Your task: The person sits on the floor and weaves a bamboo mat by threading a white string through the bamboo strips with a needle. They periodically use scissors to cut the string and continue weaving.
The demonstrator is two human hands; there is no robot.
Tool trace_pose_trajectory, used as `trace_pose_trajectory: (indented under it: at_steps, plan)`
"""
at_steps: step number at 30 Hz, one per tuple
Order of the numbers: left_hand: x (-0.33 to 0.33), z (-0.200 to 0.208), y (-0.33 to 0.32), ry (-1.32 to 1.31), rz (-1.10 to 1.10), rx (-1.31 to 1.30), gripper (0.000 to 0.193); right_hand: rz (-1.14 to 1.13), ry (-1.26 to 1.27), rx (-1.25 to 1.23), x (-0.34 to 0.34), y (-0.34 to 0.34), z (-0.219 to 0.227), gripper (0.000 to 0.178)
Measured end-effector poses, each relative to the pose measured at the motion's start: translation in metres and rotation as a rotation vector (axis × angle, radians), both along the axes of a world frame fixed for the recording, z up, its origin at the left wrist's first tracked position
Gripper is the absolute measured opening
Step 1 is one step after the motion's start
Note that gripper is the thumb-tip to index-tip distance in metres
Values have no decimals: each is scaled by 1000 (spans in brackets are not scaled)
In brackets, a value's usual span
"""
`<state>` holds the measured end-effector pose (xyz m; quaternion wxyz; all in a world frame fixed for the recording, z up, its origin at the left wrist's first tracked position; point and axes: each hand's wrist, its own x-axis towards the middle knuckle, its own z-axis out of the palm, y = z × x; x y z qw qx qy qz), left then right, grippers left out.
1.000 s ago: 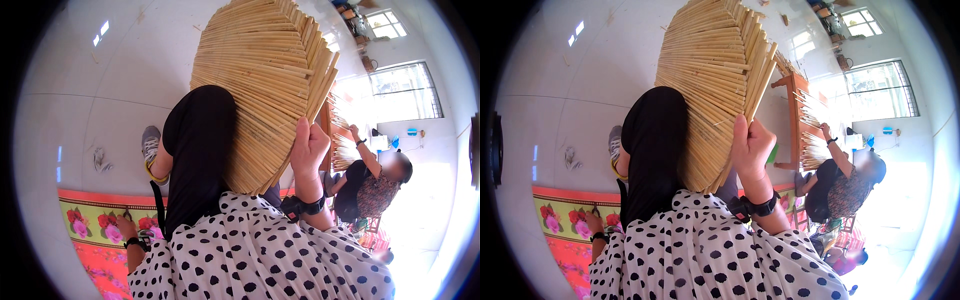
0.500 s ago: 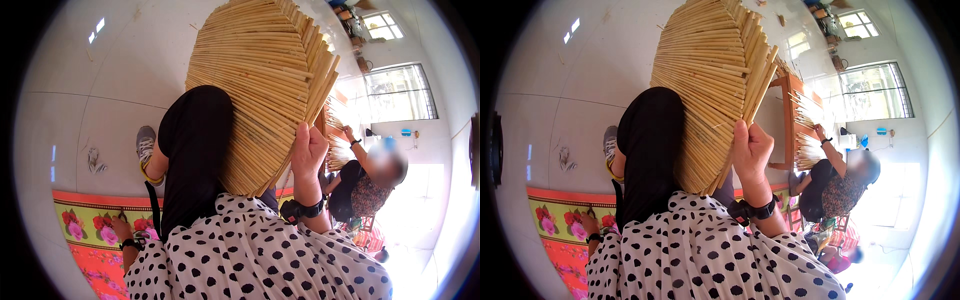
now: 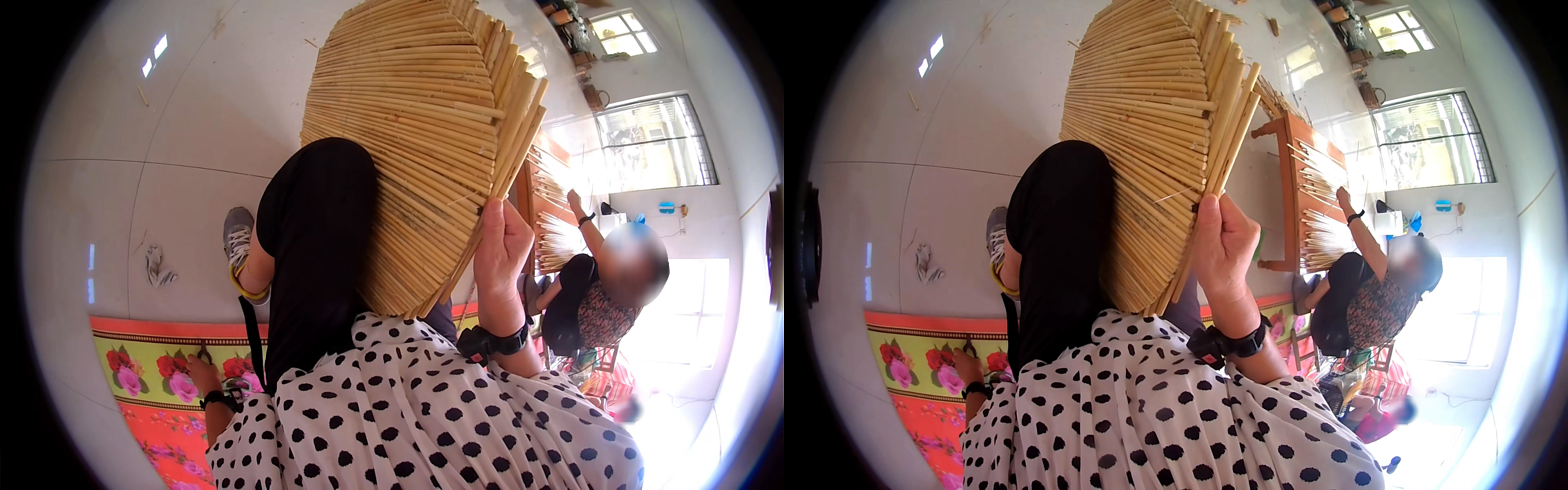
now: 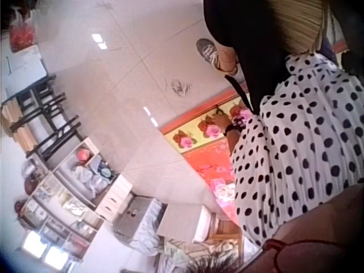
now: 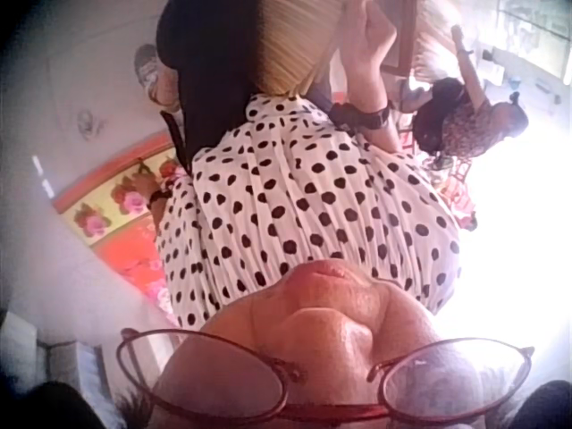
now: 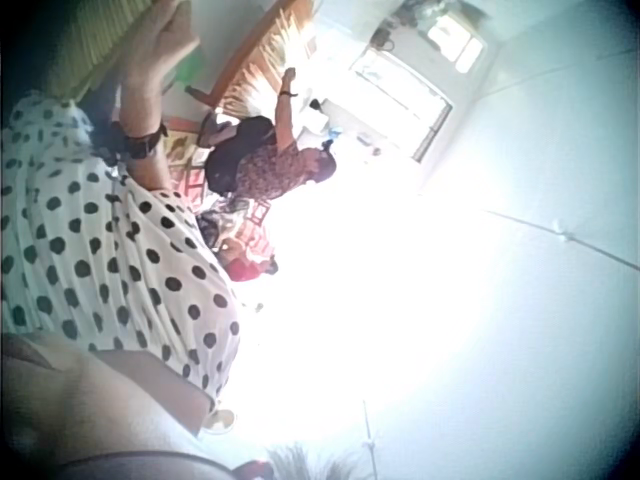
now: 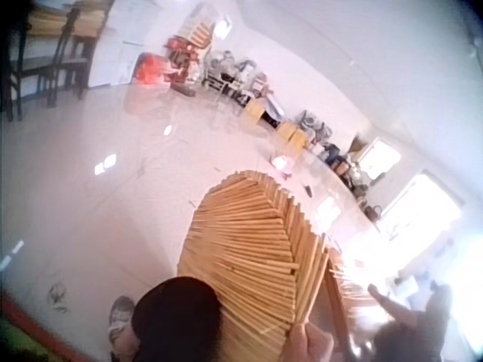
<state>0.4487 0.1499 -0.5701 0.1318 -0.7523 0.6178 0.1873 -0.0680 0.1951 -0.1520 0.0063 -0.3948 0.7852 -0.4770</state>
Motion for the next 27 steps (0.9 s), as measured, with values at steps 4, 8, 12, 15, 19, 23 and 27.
trace_pose_trajectory:
  at_steps: [4,8,12,15,19,23,27]
  plan:
    - [2,-4,1,-3,3,-11,29,5,-9,-32,-2,1,-6,36]
    - [0,-8,3,-3,5,-17,29,-3,-41,-5,3,-1,0,28]
    - [-11,0,4,7,-7,-1,29,-40,-88,-9,6,-4,-3,23]
    - [-26,14,3,12,-15,20,31,-65,-63,22,5,-4,-2,26]
    - [-40,27,2,13,-16,46,34,-75,21,73,5,-3,4,33]
    - [-38,17,5,9,-34,-13,38,-63,37,65,7,-6,9,37]
    - [-37,7,-1,12,76,-114,48,-75,52,64,6,-6,9,33]
